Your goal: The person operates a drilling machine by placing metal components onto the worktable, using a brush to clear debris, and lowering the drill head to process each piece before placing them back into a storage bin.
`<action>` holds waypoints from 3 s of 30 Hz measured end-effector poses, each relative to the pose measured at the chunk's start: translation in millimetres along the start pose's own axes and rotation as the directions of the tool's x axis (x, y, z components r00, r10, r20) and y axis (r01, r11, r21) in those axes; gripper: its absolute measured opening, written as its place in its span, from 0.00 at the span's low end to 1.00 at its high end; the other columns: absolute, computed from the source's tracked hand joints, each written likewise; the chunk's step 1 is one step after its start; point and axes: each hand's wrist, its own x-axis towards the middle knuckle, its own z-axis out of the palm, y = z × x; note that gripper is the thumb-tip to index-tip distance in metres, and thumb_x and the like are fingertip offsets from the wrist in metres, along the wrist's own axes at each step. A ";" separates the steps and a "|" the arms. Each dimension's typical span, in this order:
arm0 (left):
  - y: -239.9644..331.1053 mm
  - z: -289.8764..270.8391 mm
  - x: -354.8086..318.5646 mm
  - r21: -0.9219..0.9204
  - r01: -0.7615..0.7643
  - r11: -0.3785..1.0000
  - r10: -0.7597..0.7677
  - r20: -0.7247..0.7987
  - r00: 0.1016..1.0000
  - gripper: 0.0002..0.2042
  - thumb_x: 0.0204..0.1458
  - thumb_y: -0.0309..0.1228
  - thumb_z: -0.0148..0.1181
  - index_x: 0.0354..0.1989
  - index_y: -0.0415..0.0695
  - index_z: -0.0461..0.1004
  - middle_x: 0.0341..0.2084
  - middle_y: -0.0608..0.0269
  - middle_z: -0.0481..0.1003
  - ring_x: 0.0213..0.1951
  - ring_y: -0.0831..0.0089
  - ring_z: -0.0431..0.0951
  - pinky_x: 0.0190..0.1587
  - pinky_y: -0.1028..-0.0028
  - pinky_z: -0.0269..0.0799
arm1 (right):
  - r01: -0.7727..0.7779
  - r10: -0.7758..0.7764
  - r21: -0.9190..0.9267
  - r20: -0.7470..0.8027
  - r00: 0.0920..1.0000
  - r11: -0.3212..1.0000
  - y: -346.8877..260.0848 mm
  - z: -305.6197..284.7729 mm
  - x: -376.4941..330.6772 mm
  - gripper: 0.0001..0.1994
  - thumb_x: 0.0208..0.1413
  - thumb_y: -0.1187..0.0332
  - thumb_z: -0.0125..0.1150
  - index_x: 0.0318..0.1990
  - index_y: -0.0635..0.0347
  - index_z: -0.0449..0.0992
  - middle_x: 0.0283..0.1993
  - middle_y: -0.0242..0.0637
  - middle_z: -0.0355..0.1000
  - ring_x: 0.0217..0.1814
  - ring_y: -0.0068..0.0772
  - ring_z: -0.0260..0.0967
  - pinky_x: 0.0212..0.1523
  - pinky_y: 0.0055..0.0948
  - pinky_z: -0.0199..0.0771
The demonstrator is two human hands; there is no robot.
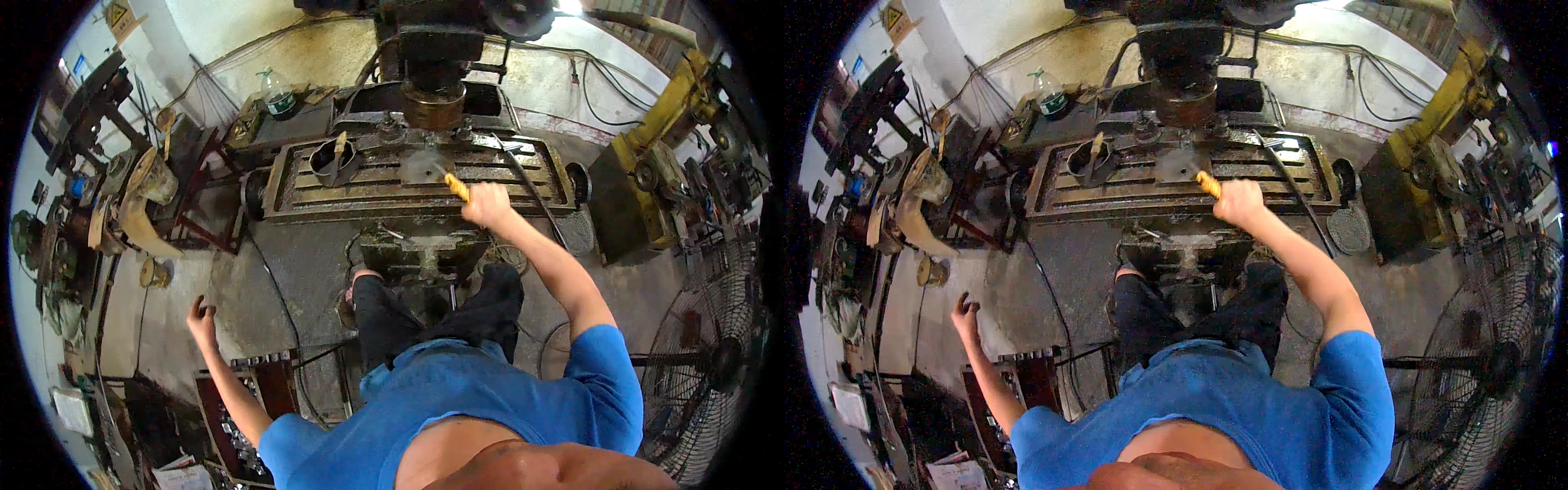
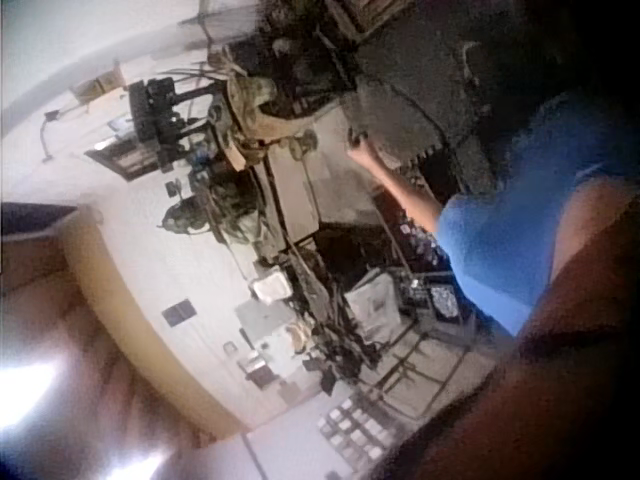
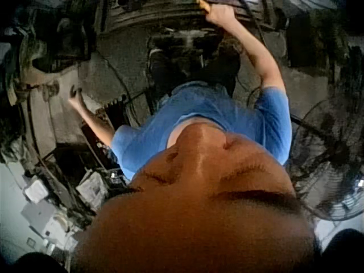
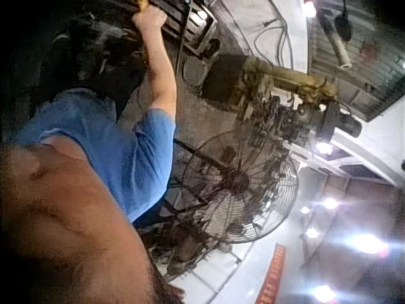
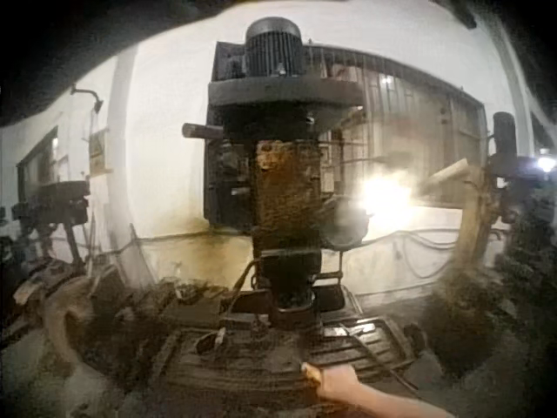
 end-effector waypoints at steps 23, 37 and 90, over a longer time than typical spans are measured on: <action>-90.6 -145.1 -178.4 0.464 0.530 0.710 -0.372 -0.391 0.842 0.18 0.38 0.32 0.60 0.42 0.42 0.73 0.34 0.53 0.75 0.33 0.67 0.76 0.37 0.69 0.71 | -0.101 0.086 0.083 0.168 0.982 0.991 21.6 -86.7 -58.1 0.12 0.34 0.67 0.52 0.22 0.71 0.66 0.20 0.55 0.66 0.26 0.56 0.66 0.30 0.42 0.64; -75.4 -118.4 -136.3 0.985 0.049 0.168 -0.524 0.047 0.850 0.10 0.35 0.30 0.57 0.30 0.48 0.75 0.31 0.60 0.75 0.38 0.63 0.76 0.36 0.66 0.71 | 0.009 -0.060 0.272 0.179 0.982 0.962 -36.9 -80.6 -68.7 0.09 0.29 0.69 0.51 0.18 0.68 0.64 0.14 0.48 0.60 0.17 0.46 0.60 0.22 0.38 0.58; 166.1 227.2 -41.7 -0.372 0.263 0.890 -0.021 0.543 0.839 0.13 0.41 0.24 0.58 0.35 0.31 0.70 0.26 0.56 0.73 0.25 0.73 0.74 0.21 0.74 0.71 | 0.175 -0.299 0.381 0.296 0.907 0.908 -117.6 -65.3 -48.1 0.16 0.27 0.61 0.53 0.21 0.66 0.74 0.24 0.55 0.70 0.30 0.54 0.69 0.34 0.40 0.70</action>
